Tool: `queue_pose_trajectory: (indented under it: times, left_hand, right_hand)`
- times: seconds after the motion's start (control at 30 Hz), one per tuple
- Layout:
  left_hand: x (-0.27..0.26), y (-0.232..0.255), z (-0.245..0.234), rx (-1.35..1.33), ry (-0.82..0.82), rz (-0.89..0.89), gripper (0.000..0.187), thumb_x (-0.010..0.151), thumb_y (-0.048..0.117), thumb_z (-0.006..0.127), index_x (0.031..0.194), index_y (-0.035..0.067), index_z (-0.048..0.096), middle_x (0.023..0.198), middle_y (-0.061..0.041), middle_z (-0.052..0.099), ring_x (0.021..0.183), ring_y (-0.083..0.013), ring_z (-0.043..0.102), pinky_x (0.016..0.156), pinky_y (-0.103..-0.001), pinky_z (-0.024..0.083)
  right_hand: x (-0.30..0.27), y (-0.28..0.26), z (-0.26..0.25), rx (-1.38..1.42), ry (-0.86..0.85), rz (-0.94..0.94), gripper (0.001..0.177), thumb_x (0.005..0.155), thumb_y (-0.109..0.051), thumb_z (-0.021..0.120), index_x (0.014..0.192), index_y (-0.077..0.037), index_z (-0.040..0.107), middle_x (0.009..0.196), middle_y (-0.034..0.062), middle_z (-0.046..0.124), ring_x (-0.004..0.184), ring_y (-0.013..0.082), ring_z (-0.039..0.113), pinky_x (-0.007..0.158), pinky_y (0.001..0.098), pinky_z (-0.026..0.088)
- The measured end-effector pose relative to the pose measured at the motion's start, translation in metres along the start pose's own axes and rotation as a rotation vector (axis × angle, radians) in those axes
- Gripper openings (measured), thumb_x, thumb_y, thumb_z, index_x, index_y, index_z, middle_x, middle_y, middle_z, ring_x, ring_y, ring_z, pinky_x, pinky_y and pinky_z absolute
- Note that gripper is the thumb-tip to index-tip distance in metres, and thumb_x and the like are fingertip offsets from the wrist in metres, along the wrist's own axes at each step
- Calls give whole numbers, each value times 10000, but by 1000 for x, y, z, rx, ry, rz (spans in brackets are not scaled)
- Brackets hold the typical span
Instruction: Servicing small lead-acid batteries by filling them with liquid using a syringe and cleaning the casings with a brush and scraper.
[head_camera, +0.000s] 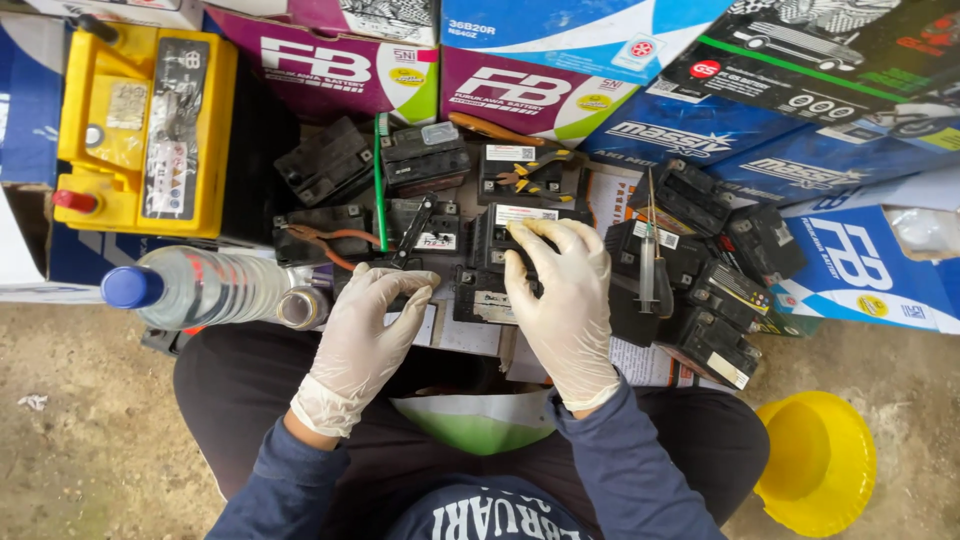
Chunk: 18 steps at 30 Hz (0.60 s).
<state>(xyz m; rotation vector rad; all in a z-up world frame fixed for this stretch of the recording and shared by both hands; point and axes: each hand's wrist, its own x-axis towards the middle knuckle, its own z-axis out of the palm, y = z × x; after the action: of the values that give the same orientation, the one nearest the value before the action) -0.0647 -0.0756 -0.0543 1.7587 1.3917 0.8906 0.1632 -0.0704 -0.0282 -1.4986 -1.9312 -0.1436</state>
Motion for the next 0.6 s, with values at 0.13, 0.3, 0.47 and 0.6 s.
queue_pose_trajectory:
  times: [0.13, 0.3, 0.47, 0.6]
  left_hand:
    - [1, -1, -2, 22, 2, -7, 74, 948, 232, 731, 994, 192, 773, 993, -1, 762, 1056, -244, 709, 1149, -437, 362]
    - [2, -7, -5, 95, 17, 14, 99, 965, 248, 712, 1040, 220, 771, 982, 0, 745, 1032, -246, 696, 1154, -434, 347]
    - [2, -13, -2, 107, 32, 13, 83, 961, 247, 717, 1022, 228, 770, 964, 7, 744, 1018, -242, 699, 1143, -426, 361]
    - [2, -14, 0, 87, 34, 10, 95, 956, 245, 721, 1035, 234, 774, 964, 10, 749, 1020, -239, 702, 1137, -429, 369]
  right_hand:
    - [2, -2, -1, -31, -4, -7, 240, 901, -153, 785, 1140, -167, 769, 1141, 47, 675, 1161, 278, 582, 1014, 393, 474]
    - [6, -7, -4, -53, -10, -45, 202, 905, -123, 751, 1090, -199, 776, 1138, 37, 670, 1155, 280, 576, 1016, 406, 463]
    - [6, -5, -5, -59, -8, -38, 223, 904, -109, 737, 1110, -188, 773, 1139, 48, 670, 1155, 290, 578, 1023, 414, 469]
    - [2, -2, -6, -56, -22, -3, 240, 901, -100, 731, 1127, -171, 774, 1148, 61, 678, 1158, 303, 582, 1027, 423, 472]
